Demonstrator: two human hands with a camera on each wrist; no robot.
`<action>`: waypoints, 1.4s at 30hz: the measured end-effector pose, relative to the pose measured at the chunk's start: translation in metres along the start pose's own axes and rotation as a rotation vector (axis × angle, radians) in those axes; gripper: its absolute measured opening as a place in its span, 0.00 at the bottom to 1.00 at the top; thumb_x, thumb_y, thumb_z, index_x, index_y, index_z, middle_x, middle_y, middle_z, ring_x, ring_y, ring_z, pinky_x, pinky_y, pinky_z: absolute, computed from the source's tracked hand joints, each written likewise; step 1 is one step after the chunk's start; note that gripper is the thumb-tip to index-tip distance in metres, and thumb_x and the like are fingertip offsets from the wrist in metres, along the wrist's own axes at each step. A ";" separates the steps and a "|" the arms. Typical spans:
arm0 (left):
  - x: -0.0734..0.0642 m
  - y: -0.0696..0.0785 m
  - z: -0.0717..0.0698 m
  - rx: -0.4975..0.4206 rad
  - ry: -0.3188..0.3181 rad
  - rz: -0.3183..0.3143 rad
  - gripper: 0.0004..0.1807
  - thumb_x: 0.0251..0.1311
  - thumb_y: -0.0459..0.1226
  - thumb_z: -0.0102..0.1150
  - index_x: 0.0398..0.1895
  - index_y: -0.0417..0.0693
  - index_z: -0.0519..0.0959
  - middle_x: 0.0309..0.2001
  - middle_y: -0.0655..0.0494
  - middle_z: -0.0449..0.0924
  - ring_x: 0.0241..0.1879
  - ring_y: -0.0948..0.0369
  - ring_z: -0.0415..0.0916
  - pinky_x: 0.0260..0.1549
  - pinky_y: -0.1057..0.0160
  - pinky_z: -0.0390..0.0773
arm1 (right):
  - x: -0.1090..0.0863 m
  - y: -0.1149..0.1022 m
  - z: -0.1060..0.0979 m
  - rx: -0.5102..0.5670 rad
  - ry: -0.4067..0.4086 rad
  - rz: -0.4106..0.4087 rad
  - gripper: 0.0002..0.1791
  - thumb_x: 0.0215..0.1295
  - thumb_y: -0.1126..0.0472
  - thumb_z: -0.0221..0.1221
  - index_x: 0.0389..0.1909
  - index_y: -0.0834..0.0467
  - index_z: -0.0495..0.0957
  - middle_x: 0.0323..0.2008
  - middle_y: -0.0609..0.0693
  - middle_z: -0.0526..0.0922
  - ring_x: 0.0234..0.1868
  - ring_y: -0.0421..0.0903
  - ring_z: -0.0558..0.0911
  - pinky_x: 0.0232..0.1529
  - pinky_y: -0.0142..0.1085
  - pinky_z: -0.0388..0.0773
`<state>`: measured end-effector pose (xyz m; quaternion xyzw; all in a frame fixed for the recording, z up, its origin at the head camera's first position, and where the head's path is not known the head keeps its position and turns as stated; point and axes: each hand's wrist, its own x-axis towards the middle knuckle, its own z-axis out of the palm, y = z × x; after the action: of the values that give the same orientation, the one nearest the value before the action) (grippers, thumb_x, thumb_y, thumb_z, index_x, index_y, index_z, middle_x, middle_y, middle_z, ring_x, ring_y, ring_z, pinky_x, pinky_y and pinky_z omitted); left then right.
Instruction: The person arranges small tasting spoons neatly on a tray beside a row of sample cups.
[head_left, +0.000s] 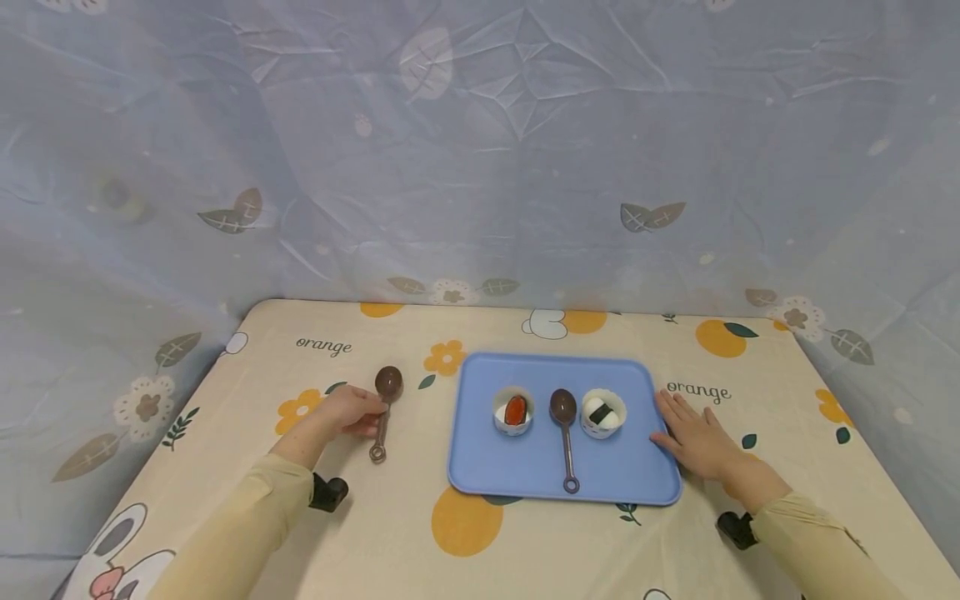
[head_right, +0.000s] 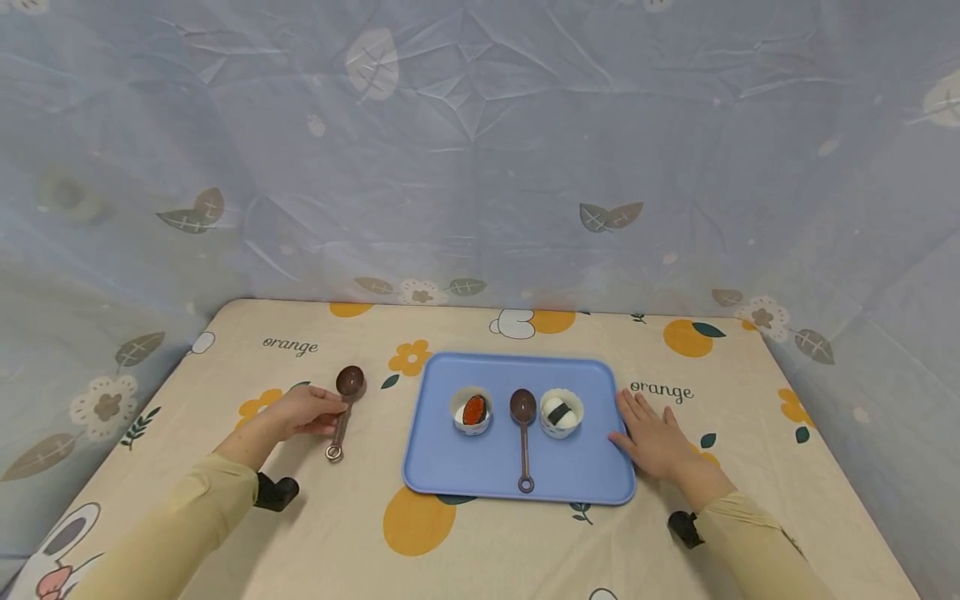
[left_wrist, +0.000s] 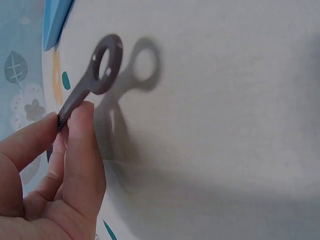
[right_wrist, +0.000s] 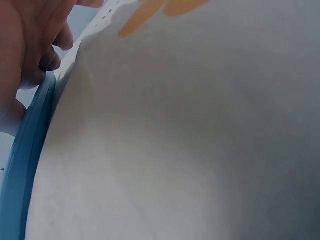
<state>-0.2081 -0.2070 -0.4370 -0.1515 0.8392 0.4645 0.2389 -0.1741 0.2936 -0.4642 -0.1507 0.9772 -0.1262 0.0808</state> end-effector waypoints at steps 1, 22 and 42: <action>0.000 0.001 0.000 -0.006 0.001 -0.005 0.16 0.62 0.35 0.53 0.48 0.31 0.74 0.25 0.57 0.77 0.22 0.68 0.74 0.26 0.73 0.80 | 0.000 0.001 0.000 0.004 -0.006 0.000 0.37 0.69 0.48 0.46 0.69 0.68 0.50 0.70 0.67 0.52 0.70 0.67 0.51 0.64 0.70 0.43; -0.003 0.016 -0.002 -0.143 -0.090 0.048 0.18 0.63 0.33 0.51 0.51 0.28 0.70 0.24 0.60 0.75 0.23 0.70 0.74 0.27 0.75 0.81 | 0.001 0.009 0.002 0.018 0.001 -0.007 0.35 0.70 0.48 0.44 0.69 0.67 0.51 0.70 0.66 0.53 0.70 0.66 0.52 0.64 0.70 0.44; -0.006 0.031 -0.001 -0.151 -0.117 0.058 0.19 0.64 0.34 0.51 0.53 0.29 0.70 0.27 0.59 0.76 0.24 0.69 0.76 0.30 0.73 0.82 | 0.000 0.007 -0.001 0.015 0.000 -0.018 0.34 0.70 0.48 0.44 0.69 0.63 0.52 0.70 0.63 0.55 0.70 0.66 0.52 0.64 0.70 0.41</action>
<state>-0.2178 -0.1917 -0.4112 -0.1173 0.7903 0.5413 0.2620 -0.1765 0.3001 -0.4655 -0.1589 0.9748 -0.1341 0.0807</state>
